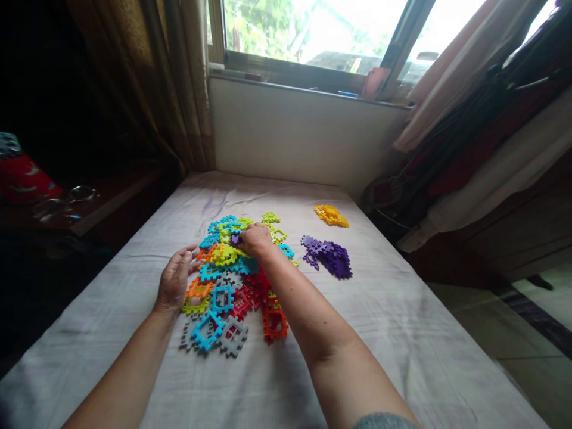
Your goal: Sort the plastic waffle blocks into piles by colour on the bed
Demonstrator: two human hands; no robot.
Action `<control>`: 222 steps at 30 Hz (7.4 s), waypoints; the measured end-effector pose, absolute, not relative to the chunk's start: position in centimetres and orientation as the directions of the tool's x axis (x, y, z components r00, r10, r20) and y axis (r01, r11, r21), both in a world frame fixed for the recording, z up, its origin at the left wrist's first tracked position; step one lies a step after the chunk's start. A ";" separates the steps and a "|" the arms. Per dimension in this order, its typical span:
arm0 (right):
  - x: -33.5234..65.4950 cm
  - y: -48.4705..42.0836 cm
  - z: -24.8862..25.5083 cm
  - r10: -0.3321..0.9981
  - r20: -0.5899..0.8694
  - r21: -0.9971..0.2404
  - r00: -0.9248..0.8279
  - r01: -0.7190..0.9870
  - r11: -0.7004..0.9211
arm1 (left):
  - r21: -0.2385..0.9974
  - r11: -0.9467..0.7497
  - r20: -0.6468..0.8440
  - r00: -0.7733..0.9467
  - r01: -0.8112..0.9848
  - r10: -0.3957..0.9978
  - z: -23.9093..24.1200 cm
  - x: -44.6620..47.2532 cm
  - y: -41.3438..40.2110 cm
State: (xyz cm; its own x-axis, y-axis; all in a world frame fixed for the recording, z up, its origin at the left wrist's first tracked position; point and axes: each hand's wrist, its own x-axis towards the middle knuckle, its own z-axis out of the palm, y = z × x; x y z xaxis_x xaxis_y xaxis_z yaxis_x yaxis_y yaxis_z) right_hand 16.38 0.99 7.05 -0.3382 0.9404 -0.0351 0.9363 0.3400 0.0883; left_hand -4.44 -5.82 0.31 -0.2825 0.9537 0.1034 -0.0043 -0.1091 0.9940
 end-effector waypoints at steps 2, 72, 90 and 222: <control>16.2 0.9 6.8 0.940 -0.015 0.080 -0.340 0.937 0.340 | 0.994 -0.111 0.104 -0.277 -0.008 0.955 0.3 -4.4 -5.8; 38.4 -2.0 1.4 0.937 0.327 0.062 -0.127 0.992 0.112 | 0.997 -0.041 0.062 -0.323 0.071 0.944 1.1 -4.2 -6.0; 41.3 -8.5 0.1 0.834 0.440 -0.098 0.334 0.941 -0.325 | 0.998 -0.055 0.060 -0.328 0.025 0.943 0.9 -4.1 -5.8; 24.2 -14.7 0.2 0.859 0.504 -0.472 0.094 0.863 0.182 | 0.238 -0.684 0.403 0.571 0.689 0.715 1.7 -1.0 -17.4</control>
State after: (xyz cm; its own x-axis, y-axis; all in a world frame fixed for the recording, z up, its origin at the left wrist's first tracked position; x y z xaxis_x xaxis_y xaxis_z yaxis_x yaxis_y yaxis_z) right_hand 24.17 -14.73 0.21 0.0945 0.8585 0.5040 0.8629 0.1819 -0.4715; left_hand -0.98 -17.40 1.65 0.5706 0.7153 0.4034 0.6892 -0.6842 0.2383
